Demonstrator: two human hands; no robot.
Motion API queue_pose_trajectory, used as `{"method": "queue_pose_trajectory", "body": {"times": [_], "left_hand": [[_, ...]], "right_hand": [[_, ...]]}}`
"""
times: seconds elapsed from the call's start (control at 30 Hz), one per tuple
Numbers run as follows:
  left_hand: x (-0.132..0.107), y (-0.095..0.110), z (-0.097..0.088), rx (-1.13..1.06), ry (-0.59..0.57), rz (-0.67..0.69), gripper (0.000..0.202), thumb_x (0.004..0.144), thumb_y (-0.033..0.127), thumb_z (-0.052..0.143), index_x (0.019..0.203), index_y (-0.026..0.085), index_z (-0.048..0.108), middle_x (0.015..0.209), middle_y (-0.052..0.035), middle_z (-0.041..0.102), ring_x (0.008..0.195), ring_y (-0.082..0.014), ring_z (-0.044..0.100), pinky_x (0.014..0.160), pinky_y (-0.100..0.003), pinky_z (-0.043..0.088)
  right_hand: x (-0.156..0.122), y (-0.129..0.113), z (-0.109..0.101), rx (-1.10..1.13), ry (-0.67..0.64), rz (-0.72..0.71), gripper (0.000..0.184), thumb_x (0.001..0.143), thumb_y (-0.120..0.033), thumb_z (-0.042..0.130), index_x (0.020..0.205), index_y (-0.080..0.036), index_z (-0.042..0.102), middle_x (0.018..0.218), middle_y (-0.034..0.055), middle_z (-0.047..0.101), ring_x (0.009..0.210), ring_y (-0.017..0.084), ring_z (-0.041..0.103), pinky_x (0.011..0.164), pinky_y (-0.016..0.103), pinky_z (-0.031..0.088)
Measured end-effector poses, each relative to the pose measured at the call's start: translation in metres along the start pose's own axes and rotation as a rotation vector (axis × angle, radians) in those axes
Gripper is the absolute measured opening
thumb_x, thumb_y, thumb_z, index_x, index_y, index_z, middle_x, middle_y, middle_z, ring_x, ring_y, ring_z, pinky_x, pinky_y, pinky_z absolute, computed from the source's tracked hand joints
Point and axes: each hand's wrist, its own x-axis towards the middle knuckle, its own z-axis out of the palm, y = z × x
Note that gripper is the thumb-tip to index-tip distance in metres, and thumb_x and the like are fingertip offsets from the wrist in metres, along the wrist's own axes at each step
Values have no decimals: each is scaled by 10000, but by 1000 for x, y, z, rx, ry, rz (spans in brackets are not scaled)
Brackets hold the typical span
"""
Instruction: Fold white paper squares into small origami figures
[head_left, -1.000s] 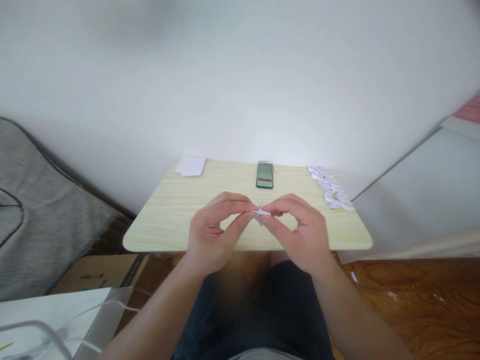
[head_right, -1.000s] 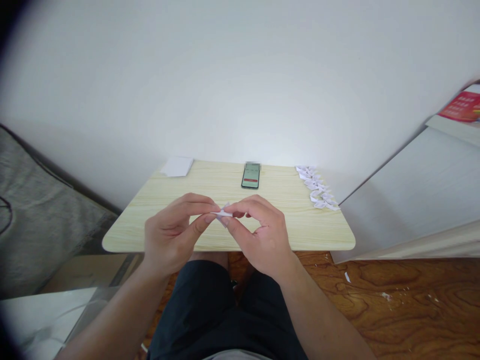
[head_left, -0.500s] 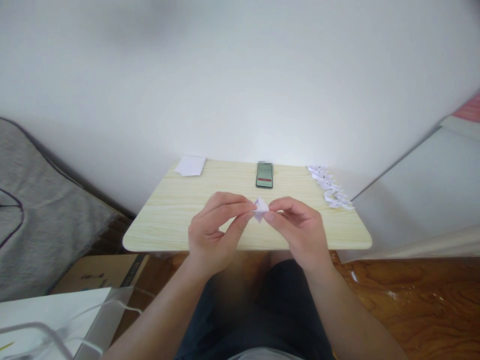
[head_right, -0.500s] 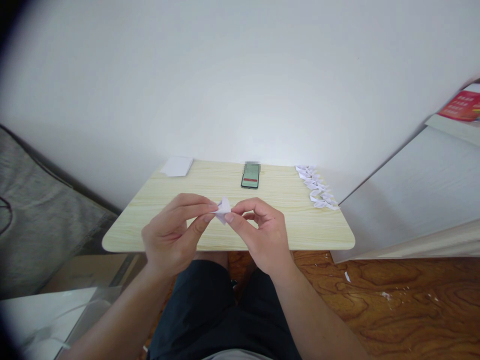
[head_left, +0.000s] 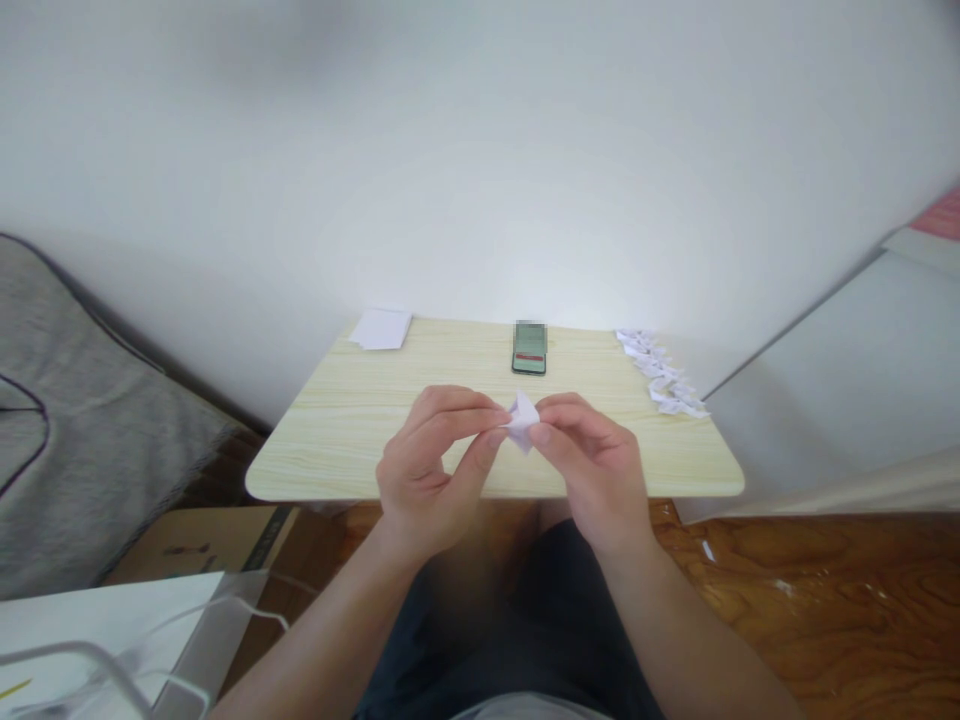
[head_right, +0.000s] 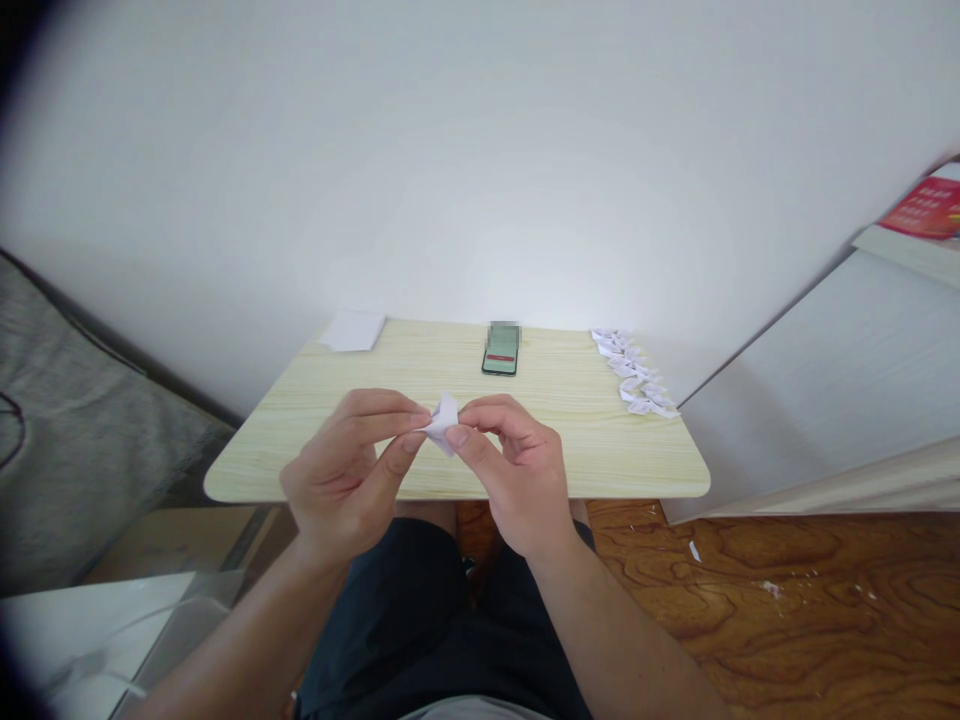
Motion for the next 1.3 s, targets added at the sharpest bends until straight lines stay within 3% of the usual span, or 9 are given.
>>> {"method": "queue_pose_trajectory", "body": {"times": [0.17, 0.4, 0.67, 0.83, 1.07, 1.3], "left_hand": [[0, 2, -1, -12, 1, -4, 268, 850, 87, 743, 1056, 257, 768, 1026, -63, 735, 971, -226, 689, 844, -419, 588], [0, 6, -1, -44, -16, -24, 260, 848, 78, 740, 1037, 253, 777, 1009, -62, 737, 961, -226, 687, 835, -416, 582], [0, 11, -2, -81, -28, -61, 267, 850, 62, 729, 1042, 242, 777, 1014, -63, 729, 960, -220, 689, 826, -403, 579], [1, 13, -2, -97, -22, -66, 241, 848, 49, 726, 1012, 219, 776, 988, -65, 724, 934, -211, 689, 810, -390, 577], [0, 14, -4, -104, -53, -77, 228, 864, 62, 717, 1017, 222, 775, 997, -69, 725, 933, -207, 683, 810, -381, 579], [1, 15, -4, -116, -77, -79, 226, 862, 57, 712, 1010, 216, 775, 986, -72, 730, 922, -207, 684, 807, -382, 577]], "right_hand": [[-4, -9, 2, -120, -24, -22, 76, 881, -223, 768, 944, -265, 758, 1001, 45, 698, 981, 224, 676, 941, 443, 557], [-7, -8, 3, -132, 58, -155, 98, 878, -187, 760, 919, -276, 754, 1169, 65, 666, 1146, 257, 637, 1065, 514, 505], [-7, -12, 7, -134, 27, -214, 144, 903, -150, 716, 952, -285, 733, 1112, 55, 709, 1097, 253, 659, 1038, 530, 519], [-6, -11, 7, -188, 31, -308, 174, 875, -130, 744, 921, -298, 734, 979, 36, 759, 1032, 258, 667, 1009, 543, 526], [-2, -17, 0, -200, -36, -214, 201, 859, -170, 776, 1009, -303, 756, 978, 38, 740, 1014, 260, 669, 983, 520, 544], [5, -23, -8, -281, -91, -266, 190, 847, -183, 797, 959, -335, 794, 939, 21, 758, 989, 263, 679, 973, 519, 550]]}}
